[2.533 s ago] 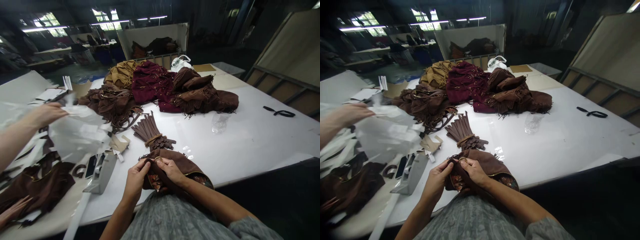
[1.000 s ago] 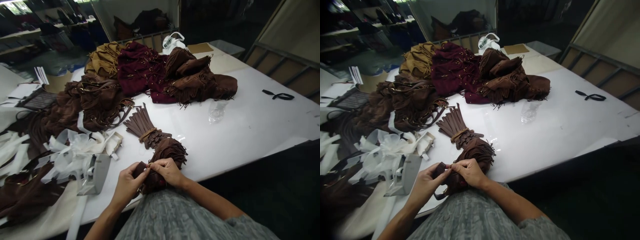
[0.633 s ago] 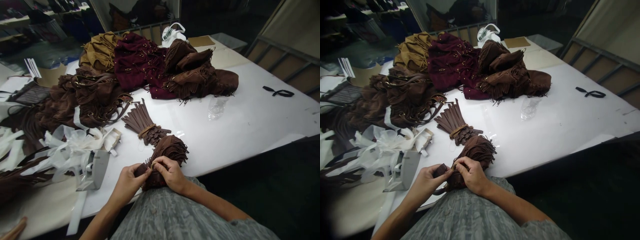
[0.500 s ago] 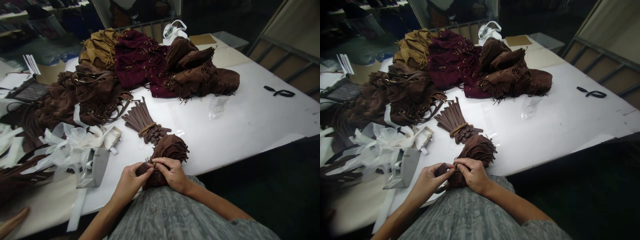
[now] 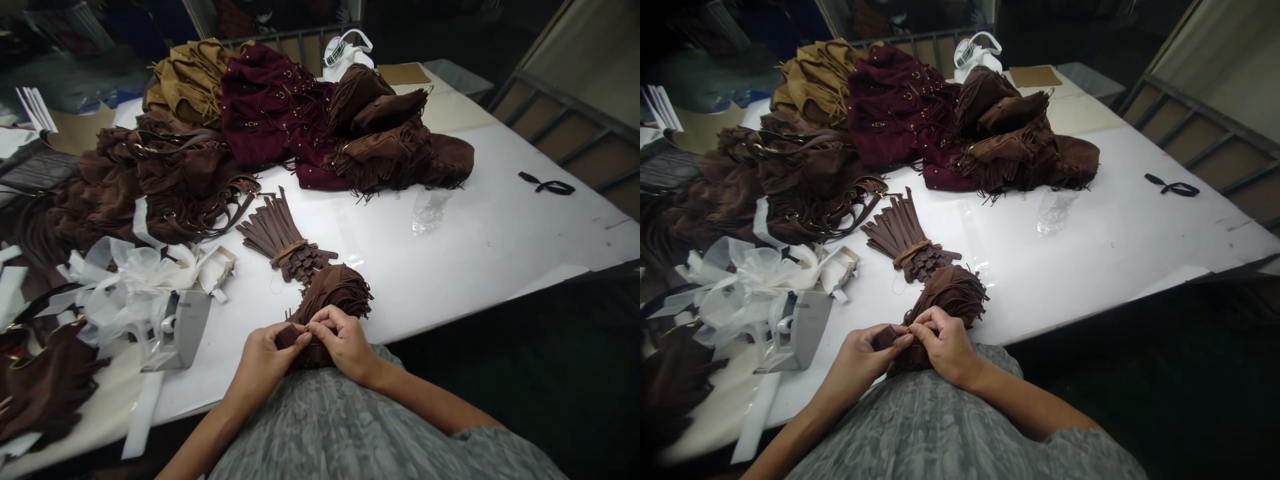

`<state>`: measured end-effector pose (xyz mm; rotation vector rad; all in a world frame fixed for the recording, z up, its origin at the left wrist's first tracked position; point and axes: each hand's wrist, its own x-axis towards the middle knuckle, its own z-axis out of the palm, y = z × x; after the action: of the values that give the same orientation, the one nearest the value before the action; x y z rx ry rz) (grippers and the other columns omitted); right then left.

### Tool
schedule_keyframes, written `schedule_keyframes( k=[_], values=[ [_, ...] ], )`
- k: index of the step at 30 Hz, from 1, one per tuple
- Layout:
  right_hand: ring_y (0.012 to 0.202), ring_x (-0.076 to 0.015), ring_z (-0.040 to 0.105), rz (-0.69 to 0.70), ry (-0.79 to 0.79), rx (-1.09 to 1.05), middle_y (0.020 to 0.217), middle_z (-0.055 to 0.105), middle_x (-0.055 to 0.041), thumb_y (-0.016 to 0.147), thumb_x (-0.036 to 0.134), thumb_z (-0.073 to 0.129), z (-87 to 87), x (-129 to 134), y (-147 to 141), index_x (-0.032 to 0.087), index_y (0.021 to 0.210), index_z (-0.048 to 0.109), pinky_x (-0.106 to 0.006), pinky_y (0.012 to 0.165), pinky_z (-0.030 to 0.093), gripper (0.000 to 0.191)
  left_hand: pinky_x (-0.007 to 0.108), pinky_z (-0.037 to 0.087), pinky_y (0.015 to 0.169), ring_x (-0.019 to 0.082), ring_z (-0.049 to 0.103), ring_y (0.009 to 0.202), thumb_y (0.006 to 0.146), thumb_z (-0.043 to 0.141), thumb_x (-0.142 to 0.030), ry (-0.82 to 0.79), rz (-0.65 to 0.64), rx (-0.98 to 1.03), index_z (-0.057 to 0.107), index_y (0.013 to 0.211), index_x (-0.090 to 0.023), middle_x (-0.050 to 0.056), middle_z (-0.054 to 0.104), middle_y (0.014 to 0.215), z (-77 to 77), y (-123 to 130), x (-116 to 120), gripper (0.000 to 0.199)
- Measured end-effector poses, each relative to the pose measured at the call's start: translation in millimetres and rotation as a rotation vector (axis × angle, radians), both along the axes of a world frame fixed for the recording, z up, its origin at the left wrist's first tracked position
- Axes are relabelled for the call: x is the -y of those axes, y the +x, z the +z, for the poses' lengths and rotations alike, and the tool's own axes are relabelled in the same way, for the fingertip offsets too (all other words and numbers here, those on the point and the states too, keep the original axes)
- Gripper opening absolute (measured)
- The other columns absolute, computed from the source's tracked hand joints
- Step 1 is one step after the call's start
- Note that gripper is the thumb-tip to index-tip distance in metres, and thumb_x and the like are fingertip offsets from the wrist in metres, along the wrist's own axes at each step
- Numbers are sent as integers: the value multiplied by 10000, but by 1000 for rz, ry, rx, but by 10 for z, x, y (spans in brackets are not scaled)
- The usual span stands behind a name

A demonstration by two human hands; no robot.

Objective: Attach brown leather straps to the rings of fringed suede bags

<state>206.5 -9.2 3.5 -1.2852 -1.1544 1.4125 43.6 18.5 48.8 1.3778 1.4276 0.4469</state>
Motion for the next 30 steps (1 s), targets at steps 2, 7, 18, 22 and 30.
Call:
schedule_keyframes(
  k=[2,7,18,22,30],
  values=[
    [596,-100,536,28,-72,-50,681,603,13,860,452,614,31,2,20,161,795,612,-210,544,415,299,231,442,528,169,587,589,736,719,-430,-10,-5,13,758,749,-156,26,699,642,17,8,-2,277],
    [638,-95,490,131,-348,-318,690,582,15,780,514,677,67,-25,126,141,802,644,-214,591,387,375,250,464,583,181,613,613,742,725,-377,135,-43,-10,767,741,-180,46,724,694,83,32,59,202],
    [648,-121,582,220,-666,-626,679,692,-29,659,307,757,-85,122,241,109,755,761,-271,710,430,220,274,486,648,205,650,645,757,698,-330,90,-220,-36,764,699,-208,53,735,693,-11,60,156,151],
    [736,-158,643,227,-695,-719,745,728,-58,619,300,805,-150,223,233,106,841,776,-313,821,458,296,262,473,635,199,648,659,767,687,-317,29,-279,-39,758,693,-204,51,731,701,-24,38,181,152],
    [706,-171,647,267,-427,-389,771,727,-65,727,457,738,-193,189,222,112,840,773,-317,730,494,364,242,445,591,174,602,617,715,703,-361,-114,-177,-98,743,692,-170,38,709,658,-54,28,132,197]
  ],
)
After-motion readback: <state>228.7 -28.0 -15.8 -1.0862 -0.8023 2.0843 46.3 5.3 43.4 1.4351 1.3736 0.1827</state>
